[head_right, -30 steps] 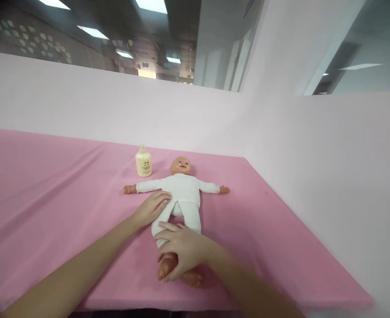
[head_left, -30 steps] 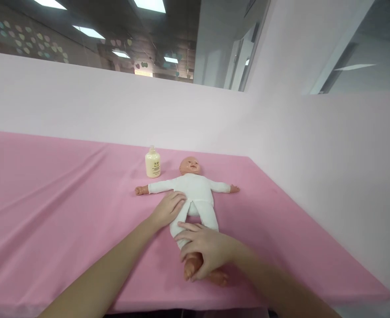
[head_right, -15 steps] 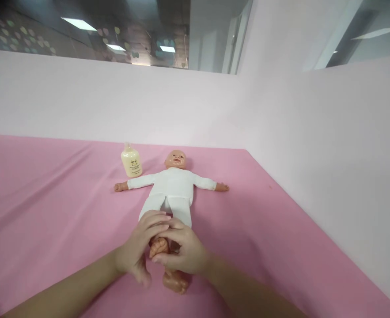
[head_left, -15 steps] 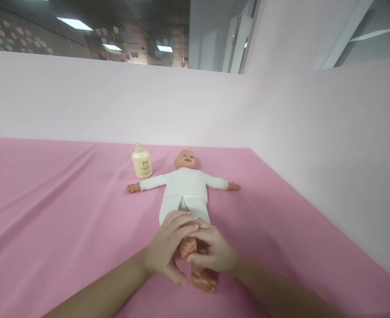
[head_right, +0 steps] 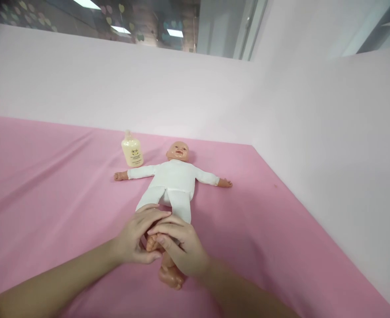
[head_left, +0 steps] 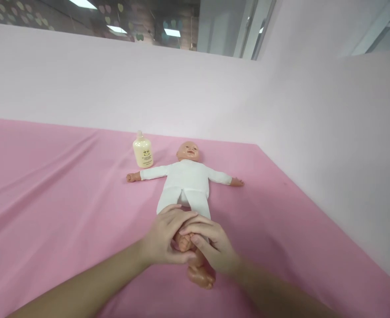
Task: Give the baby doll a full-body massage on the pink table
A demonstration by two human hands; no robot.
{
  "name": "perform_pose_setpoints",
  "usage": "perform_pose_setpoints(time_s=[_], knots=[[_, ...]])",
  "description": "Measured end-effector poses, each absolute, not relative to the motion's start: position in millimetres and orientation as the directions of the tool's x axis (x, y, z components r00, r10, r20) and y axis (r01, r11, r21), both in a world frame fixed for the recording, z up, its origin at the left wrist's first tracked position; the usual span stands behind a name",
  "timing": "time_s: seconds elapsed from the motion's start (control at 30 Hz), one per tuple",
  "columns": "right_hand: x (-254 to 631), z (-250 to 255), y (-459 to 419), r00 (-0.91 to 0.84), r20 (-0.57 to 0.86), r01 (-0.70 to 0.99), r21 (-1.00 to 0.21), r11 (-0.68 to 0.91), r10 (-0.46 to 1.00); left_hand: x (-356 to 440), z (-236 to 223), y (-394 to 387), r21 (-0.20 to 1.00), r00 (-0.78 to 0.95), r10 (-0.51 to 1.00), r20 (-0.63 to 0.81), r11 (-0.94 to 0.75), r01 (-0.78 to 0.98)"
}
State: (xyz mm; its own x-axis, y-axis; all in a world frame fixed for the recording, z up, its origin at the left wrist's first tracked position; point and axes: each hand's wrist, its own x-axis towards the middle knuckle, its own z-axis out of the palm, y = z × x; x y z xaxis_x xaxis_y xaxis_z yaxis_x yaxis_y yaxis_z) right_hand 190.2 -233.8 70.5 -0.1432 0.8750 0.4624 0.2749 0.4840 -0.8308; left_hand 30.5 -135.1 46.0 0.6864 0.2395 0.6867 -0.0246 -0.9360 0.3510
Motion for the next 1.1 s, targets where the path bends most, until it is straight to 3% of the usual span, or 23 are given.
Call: perform_pose_setpoints(time_s=[0.33,0.53,1.1], knots=[[191.7,66.8,-235.4,-0.193,0.671,0.448,-0.589,0.673,0.716,19.5,49.0,-128.5,0.209,0.736,0.063,0.674,-0.972,-0.108],[190.3,70.2,-234.3,-0.168,0.735,0.434,-0.543,0.719,0.657,22.9,48.6,-127.6,0.165,0.703,0.021,0.711,-0.976,-0.139],[190.4,70.5,-237.4,-0.174,0.724,0.486,-0.526,0.698,0.667,25.6,52.0,-129.1,0.205,0.717,0.058,0.694,-0.972,-0.119]])
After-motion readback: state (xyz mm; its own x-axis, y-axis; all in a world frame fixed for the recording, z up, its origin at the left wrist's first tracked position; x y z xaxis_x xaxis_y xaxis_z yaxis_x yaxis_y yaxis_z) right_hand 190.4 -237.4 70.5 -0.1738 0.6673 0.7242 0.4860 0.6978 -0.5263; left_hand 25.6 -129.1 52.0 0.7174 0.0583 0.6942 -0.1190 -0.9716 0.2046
